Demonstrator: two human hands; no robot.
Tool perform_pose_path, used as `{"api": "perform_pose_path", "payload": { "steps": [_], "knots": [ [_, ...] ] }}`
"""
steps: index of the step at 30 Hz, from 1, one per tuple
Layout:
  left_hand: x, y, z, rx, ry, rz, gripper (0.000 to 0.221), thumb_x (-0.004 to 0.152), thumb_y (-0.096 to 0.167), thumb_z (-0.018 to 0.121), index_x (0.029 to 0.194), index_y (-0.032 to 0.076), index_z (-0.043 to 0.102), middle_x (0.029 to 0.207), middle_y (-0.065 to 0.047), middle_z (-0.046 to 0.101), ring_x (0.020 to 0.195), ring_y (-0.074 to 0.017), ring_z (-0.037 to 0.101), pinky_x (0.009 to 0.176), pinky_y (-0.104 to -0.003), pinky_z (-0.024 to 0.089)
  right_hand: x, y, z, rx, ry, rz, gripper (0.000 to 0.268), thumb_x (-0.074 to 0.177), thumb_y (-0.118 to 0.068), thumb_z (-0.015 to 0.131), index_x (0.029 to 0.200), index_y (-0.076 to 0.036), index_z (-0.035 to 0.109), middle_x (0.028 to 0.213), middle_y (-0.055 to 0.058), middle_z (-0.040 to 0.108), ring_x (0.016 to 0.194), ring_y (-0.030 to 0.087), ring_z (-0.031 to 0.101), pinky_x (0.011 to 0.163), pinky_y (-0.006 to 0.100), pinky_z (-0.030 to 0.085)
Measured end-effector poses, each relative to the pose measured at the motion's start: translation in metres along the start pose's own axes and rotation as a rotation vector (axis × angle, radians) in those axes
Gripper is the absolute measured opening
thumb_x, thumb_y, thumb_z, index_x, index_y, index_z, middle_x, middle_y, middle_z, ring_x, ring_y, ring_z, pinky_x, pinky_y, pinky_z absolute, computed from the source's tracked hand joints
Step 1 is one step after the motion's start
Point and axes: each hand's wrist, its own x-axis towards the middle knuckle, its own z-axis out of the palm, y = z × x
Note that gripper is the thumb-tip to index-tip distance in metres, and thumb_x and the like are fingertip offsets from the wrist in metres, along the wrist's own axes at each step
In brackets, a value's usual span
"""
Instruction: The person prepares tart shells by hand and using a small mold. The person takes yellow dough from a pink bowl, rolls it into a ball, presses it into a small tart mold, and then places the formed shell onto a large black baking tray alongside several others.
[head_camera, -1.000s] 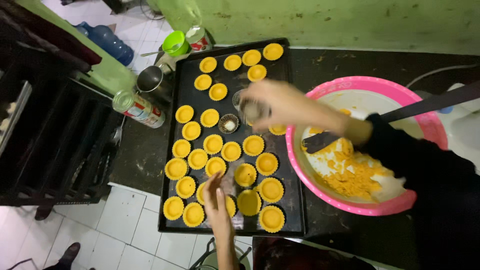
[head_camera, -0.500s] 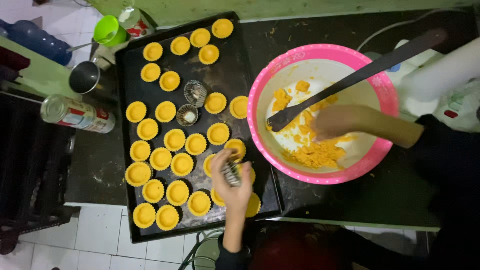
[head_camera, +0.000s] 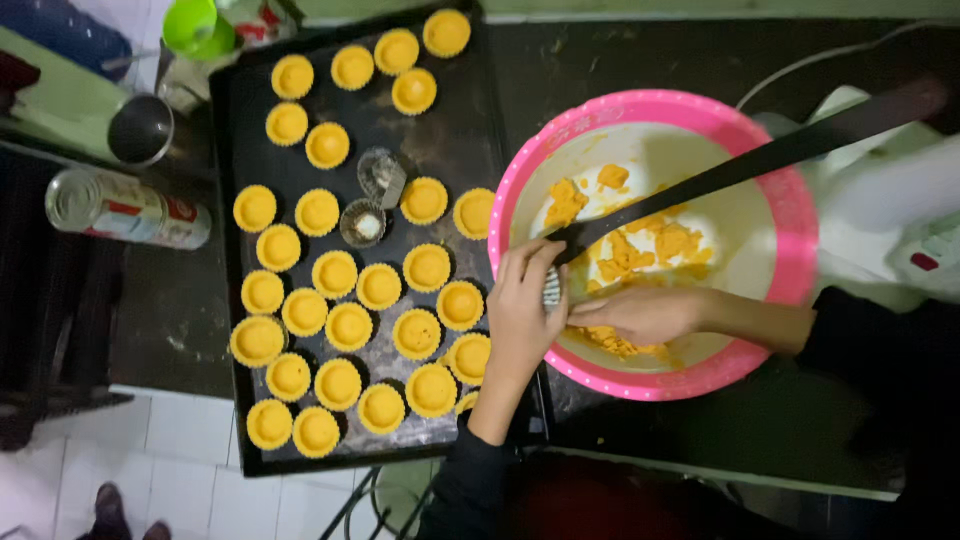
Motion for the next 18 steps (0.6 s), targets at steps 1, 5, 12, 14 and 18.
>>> {"api": "perform_pose_path", "payload": {
  "steps": [1, 5, 12, 14, 18],
  "knots": [
    [0.001, 0.000, -0.002, 0.061, -0.065, 0.013, 0.035, 0.078, -0.006, 0.066, 0.111, 0.002, 0.062, 0.104, -0.015, 0.059, 0.100, -0.0350, 0.061, 0.084, -0.045, 0.053, 0.000, 0.004, 0.002, -0.023, 0.016, -0.108, 0.065, 0.081, 0.007, 0.037, 0.143, -0.013, 0.043, 0.149, 0.012, 0.040, 0.130, 0.036, 0.044, 0.100, 0.048, 0.045],
    [0.000, -0.009, 0.001, 0.077, -0.156, 0.034, 0.050, 0.067, -0.010, 0.068, 0.115, 0.004, 0.062, 0.107, -0.017, 0.058, 0.101, -0.0386, 0.059, 0.087, -0.048, 0.051, 0.002, 0.026, 0.008, 0.046, 0.070, -0.308, 0.061, 0.075, 0.006, 0.033, 0.131, -0.005, 0.054, 0.139, 0.019, 0.051, 0.125, 0.041, 0.049, 0.099, 0.051, 0.045],
    [0.003, -0.003, -0.001, 0.108, -0.175, 0.012, 0.034, 0.078, -0.007, 0.063, 0.110, 0.006, 0.065, 0.103, -0.014, 0.059, 0.099, -0.0357, 0.060, 0.088, -0.045, 0.051, 0.008, 0.031, 0.026, -0.121, 0.173, -0.224, 0.039, 0.077, -0.005, 0.039, 0.098, -0.015, 0.070, 0.087, 0.008, 0.070, 0.086, 0.033, 0.068, 0.077, 0.044, 0.055],
    [0.004, -0.001, -0.003, 0.096, -0.159, 0.014, 0.028, 0.084, -0.006, 0.061, 0.108, 0.006, 0.065, 0.100, -0.013, 0.059, 0.098, -0.0347, 0.061, 0.088, -0.044, 0.051, 0.006, 0.020, 0.028, -0.152, 0.160, -0.181, 0.025, 0.082, -0.019, 0.042, 0.075, -0.008, 0.064, 0.067, 0.014, 0.064, 0.073, 0.035, 0.068, 0.063, 0.047, 0.055],
    [0.006, 0.000, -0.005, 0.081, -0.141, 0.024, 0.025, 0.086, -0.004, 0.061, 0.108, 0.006, 0.065, 0.100, -0.013, 0.059, 0.098, -0.0353, 0.061, 0.088, -0.046, 0.051, 0.007, 0.014, 0.022, -0.192, 0.169, -0.124, 0.030, 0.083, -0.025, 0.044, 0.068, -0.007, 0.062, 0.061, 0.014, 0.063, 0.070, 0.036, 0.068, 0.062, 0.048, 0.054]
  ]
}}
